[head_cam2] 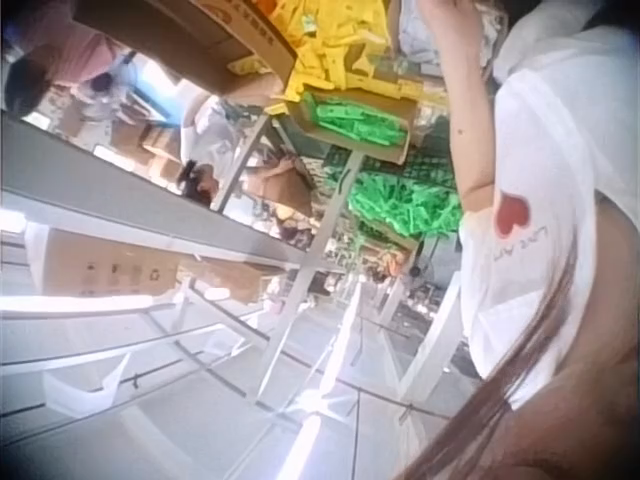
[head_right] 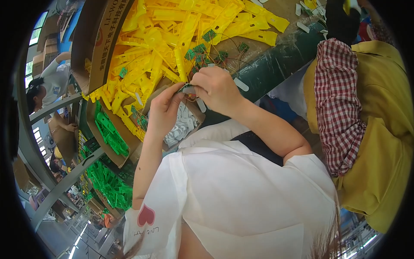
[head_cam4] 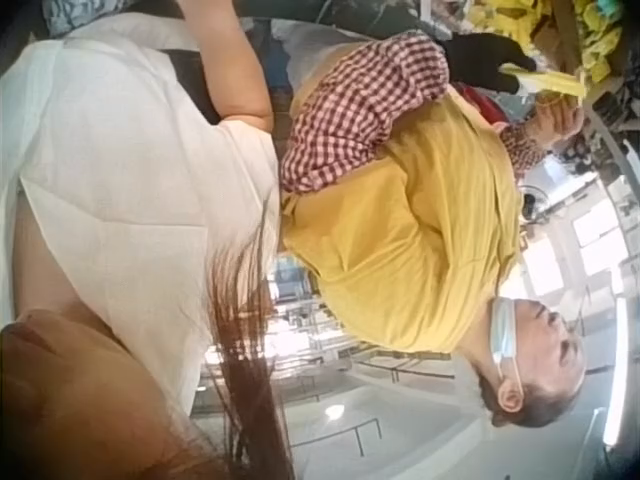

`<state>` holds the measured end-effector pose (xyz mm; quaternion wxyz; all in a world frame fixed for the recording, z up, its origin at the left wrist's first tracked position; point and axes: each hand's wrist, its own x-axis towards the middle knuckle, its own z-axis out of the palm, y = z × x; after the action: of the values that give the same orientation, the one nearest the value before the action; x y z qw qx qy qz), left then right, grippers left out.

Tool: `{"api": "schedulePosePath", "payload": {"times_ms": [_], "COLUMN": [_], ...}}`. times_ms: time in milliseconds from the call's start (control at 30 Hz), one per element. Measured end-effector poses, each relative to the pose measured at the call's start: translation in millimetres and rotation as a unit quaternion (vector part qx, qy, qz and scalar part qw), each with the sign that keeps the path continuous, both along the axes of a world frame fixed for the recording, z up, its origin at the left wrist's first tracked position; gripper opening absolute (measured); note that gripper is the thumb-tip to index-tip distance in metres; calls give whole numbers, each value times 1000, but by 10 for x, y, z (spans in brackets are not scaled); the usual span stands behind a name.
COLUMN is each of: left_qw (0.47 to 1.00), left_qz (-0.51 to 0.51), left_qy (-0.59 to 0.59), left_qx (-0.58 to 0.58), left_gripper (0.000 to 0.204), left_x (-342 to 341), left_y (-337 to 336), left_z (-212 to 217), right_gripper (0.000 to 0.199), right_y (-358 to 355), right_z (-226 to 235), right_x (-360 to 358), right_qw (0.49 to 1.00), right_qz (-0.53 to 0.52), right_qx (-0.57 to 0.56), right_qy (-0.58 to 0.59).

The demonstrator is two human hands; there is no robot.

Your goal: Assembling small electronic circuit boards and wires into yellow plastic housings for lighting fixtures at a factory workstation.

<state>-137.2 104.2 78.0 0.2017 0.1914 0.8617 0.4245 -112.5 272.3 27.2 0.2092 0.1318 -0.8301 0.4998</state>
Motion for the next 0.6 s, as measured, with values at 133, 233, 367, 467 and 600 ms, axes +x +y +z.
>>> {"api": "schedulePosePath", "payload": {"times_ms": [133, 233, 367, 467, 600], "left_qw": [994, 968, 943, 952, 987], "left_qz": [90, 213, 266, 201, 81], "left_qy": [-54, -129, -182, -169, -93], "left_qx": [10, 28, 82, 156, 106], "left_gripper": [24, 24, 26, 28, 25], "left_x": [81, 133, 102, 77, 54], "left_y": [7, 116, 61, -25, -87], "left_z": [-71, -59, -128, -173, -183], "right_gripper": [16, 16, 15, 15, 14], "right_y": [-120, -161, -266, -113, -30], "right_z": [7, -122, -174, -183, -65], "right_x": [58, 99, 131, 74, 31], "right_qw": [996, 991, 997, 989, 940], "right_qz": [-54, -44, -38, 2, 92], "right_qx": [35, 81, 15, -114, -230], "right_qy": [64, 92, 59, -92, -236]}}
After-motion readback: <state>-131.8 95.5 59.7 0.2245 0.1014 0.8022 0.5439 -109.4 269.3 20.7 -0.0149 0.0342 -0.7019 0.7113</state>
